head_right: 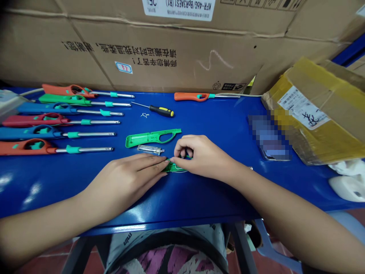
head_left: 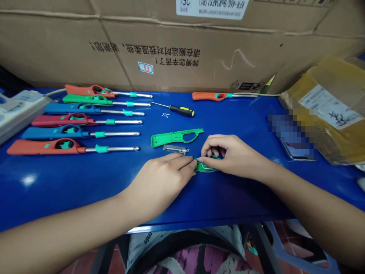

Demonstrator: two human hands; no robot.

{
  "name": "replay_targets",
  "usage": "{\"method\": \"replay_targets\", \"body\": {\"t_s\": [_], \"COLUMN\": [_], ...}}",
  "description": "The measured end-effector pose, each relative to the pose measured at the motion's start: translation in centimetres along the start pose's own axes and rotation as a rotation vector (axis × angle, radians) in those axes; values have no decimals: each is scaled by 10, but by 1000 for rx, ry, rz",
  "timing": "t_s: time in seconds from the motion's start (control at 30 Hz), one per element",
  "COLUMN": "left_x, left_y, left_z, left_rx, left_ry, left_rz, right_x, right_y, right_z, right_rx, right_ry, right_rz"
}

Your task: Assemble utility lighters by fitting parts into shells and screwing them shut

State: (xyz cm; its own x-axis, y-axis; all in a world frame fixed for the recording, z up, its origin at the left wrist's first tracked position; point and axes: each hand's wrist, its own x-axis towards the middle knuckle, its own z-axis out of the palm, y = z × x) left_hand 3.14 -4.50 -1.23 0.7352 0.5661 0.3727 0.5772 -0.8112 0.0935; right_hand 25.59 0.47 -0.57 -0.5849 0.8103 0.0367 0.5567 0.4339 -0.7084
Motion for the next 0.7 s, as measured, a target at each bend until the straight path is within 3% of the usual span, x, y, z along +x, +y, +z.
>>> {"method": "replay_targets", "body": {"t_s": [0.3, 0.5, 0.7], "left_x": [0, 2, 5], "left_y": [1, 0, 0], "left_z": [0, -2, -1], "left_rx": [-163, -166, -126], "left_ry": [-98, -109, -213], "left_rz": [-212, -196, -110], "right_x": [2, 1, -7], "right_y": [-3, -3, 0], "right_z": [7, -13, -37], "right_rx": [87, 70, -85], "right_ry": [9, 17, -226], "right_rz": [65, 116, 109]}}
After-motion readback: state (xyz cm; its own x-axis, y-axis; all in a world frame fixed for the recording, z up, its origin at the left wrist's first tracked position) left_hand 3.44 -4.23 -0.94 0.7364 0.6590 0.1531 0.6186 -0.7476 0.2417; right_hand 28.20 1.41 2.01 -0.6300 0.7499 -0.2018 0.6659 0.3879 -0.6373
